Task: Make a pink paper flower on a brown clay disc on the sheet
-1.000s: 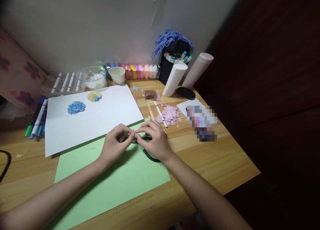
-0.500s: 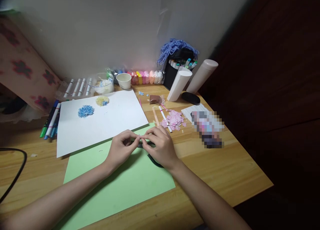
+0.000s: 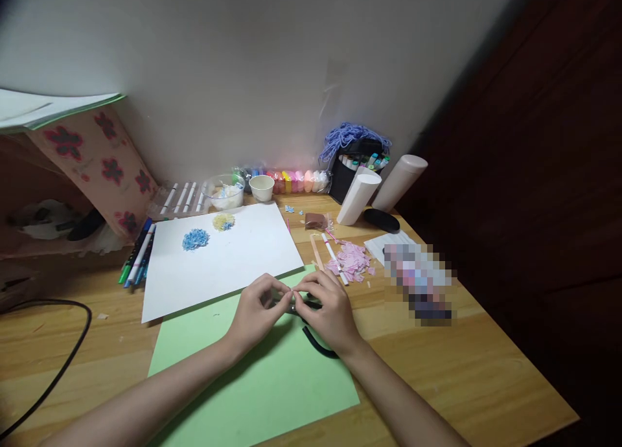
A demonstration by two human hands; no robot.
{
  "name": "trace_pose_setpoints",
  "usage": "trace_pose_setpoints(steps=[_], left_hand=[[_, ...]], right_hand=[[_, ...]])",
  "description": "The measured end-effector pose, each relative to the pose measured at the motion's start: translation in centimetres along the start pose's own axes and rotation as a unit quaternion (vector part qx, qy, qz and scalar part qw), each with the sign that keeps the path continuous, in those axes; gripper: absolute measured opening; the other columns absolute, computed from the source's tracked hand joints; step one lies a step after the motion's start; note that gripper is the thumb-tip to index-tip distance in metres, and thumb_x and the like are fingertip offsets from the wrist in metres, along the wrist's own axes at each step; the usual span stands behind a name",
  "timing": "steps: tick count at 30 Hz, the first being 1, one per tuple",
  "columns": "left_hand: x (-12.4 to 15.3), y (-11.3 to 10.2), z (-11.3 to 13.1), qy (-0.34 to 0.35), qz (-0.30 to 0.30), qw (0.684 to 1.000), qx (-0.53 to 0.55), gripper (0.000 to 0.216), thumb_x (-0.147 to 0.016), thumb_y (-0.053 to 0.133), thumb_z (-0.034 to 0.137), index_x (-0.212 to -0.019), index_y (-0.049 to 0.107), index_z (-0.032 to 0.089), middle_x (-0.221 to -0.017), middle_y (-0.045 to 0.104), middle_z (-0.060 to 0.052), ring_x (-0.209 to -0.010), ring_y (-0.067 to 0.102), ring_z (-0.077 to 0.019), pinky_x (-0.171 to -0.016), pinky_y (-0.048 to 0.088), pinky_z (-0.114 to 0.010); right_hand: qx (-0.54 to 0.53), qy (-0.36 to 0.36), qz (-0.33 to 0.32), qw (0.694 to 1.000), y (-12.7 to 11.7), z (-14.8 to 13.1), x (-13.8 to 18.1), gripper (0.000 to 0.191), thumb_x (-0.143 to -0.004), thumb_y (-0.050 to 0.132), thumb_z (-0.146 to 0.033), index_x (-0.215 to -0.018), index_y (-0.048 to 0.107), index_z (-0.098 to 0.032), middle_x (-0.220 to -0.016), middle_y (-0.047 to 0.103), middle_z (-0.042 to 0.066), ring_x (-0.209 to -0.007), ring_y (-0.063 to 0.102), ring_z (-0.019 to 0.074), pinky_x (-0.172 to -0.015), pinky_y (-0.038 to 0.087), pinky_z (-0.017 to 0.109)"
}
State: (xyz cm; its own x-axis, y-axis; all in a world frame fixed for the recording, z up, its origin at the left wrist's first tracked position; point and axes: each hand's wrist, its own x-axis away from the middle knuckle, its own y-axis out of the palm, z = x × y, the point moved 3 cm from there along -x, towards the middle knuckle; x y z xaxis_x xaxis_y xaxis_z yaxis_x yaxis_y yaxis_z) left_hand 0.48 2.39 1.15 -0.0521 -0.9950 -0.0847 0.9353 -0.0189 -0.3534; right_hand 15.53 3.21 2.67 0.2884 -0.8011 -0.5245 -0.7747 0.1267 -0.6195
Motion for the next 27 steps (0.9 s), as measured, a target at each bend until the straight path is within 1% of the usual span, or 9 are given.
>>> trace_pose_setpoints(steps=[3, 9, 11, 15, 18, 21, 27], left_hand=[[-0.04, 0.06, -0.18, -0.005, 0.001, 1.000, 0.006, 0.015, -0.080, 0.062, 0.031, -0.076, 0.064, 0.017, -0.074, 0.059, -0.001, -0.060, 0.047, -0.0106, -0.055, 0.037, -0.023], [0.06, 0.06, -0.19, -0.005, 0.013, 1.000, -0.002, 0.012, -0.079, 0.060, 0.026, -0.071, 0.061, 0.017, -0.072, 0.059, 0.000, -0.059, 0.048, -0.0104, -0.055, 0.037, -0.023], [0.08, 0.04, -0.15, -0.006, 0.012, 1.000, -0.004, 0.011, -0.078, 0.059, 0.025, -0.071, 0.060, 0.017, -0.072, 0.058, 0.000, -0.059, 0.047, -0.0103, -0.055, 0.037, -0.023], [0.00, 0.02, -0.11, 0.008, 0.003, 1.000, -0.007, 0.010, -0.079, 0.057, 0.023, -0.072, 0.060, 0.017, -0.073, 0.057, 0.000, -0.059, 0.046, -0.0100, -0.056, 0.036, -0.023], [-0.10, -0.01, -0.14, 0.013, 0.002, 1.000, -0.005, 0.010, -0.079, 0.057, 0.023, -0.072, 0.060, 0.017, -0.072, 0.056, 0.001, -0.057, 0.044, -0.0096, -0.055, 0.035, -0.023], [-0.15, 0.00, -0.21, 0.010, -0.003, 1.000, -0.001, 0.010, -0.080, 0.057, 0.024, -0.073, 0.061, 0.017, -0.072, 0.056, 0.001, -0.056, 0.044, -0.0094, -0.054, 0.035, -0.022], [-0.11, 0.09, -0.35, 0.010, -0.021, 1.000, -0.006, 0.010, -0.080, 0.057, 0.024, -0.075, 0.063, 0.017, -0.072, 0.056, 0.001, -0.056, 0.045, -0.0091, -0.055, 0.036, -0.023]], right_hand=[[0.002, -0.018, -0.008, 1.000, 0.15, 0.02, 0.07, 0.015, -0.081, 0.061, -0.011, -0.086, 0.070, -0.022, -0.082, 0.062, 0.004, -0.081, 0.056, 0.0188, -0.071, 0.048, 0.033], [0.010, -0.036, -0.024, 0.999, 0.35, -0.07, 0.25, 0.020, -0.082, 0.059, -0.010, -0.093, 0.070, -0.023, -0.085, 0.062, 0.005, -0.083, 0.056, 0.0188, -0.072, 0.049, 0.034], [0.006, -0.031, -0.022, 0.999, 0.32, -0.13, 0.22, 0.019, -0.083, 0.060, -0.011, -0.092, 0.070, -0.023, -0.085, 0.063, 0.005, -0.083, 0.056, 0.0189, -0.071, 0.049, 0.034], [-0.020, 0.007, -0.017, 1.000, 0.20, 0.02, 0.05, 0.013, -0.083, 0.061, -0.015, -0.089, 0.070, -0.023, -0.083, 0.063, 0.005, -0.082, 0.058, 0.0189, -0.071, 0.049, 0.033], [-0.031, 0.024, -0.027, 0.999, 0.21, 0.20, -0.02, 0.010, -0.084, 0.061, -0.016, -0.086, 0.068, -0.022, -0.081, 0.063, 0.004, -0.082, 0.058, 0.0190, -0.072, 0.048, 0.034], [-0.030, 0.026, -0.035, 0.999, 0.22, 0.26, -0.05, 0.008, -0.084, 0.060, -0.017, -0.083, 0.067, -0.021, -0.079, 0.063, 0.003, -0.079, 0.059, 0.0185, -0.072, 0.047, 0.034], [-0.022, 0.019, -0.023, 0.999, 0.11, 0.13, -0.14, 0.007, -0.083, 0.061, -0.016, -0.079, 0.065, -0.021, -0.076, 0.062, 0.003, -0.078, 0.057, 0.0181, -0.070, 0.046, 0.033]])
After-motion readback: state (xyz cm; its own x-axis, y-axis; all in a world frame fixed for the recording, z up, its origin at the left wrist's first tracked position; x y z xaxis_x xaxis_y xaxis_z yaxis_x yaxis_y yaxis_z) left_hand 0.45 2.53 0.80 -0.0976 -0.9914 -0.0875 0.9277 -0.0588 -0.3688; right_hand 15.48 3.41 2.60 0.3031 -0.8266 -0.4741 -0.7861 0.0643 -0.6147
